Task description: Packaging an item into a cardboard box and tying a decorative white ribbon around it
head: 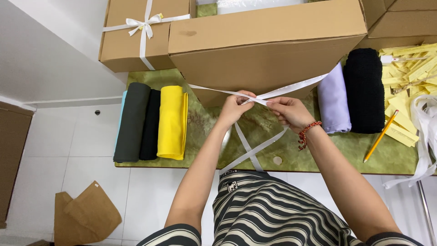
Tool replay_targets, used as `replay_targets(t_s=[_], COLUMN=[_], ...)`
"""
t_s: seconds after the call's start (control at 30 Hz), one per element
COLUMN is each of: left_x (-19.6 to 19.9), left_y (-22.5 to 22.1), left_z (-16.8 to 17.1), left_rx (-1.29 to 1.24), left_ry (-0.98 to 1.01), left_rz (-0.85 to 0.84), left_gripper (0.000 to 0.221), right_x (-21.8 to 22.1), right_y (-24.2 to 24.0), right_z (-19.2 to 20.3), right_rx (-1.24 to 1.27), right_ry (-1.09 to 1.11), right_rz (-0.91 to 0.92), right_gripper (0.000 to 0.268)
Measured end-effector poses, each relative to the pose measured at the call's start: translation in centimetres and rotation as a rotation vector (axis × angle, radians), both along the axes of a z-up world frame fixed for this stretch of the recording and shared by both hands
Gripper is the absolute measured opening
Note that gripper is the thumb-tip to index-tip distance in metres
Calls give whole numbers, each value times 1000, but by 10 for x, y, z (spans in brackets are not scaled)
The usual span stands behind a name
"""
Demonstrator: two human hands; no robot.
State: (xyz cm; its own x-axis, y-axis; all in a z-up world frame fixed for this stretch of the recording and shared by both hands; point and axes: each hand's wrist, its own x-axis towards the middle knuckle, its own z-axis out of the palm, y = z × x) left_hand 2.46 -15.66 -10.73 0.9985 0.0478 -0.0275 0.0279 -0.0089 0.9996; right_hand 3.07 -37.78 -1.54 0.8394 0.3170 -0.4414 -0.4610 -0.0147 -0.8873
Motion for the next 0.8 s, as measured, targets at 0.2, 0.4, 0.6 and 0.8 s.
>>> replay_targets(t_s=[0.2, 0.4, 0.6, 0.8], left_x=[-7, -7, -20, -29], left_y=[-4, 4, 18, 23], left_z=[30, 24, 16, 40], left_rx=[143, 194, 208, 120], left_ry=[73, 99, 157, 206], left_rz=[22, 1, -27, -62], left_gripper=[28, 25, 25, 20], right_x=[12, 10, 25, 18], right_y=[0, 6, 4, 14], right_z=[-20, -19, -70, -51], right_rx=[-22, -99, -129, -112], right_ry=[-38, -77, -160, -191], right_rz=[-29, -78, -124, -150], right_gripper=[19, 22, 36, 39])
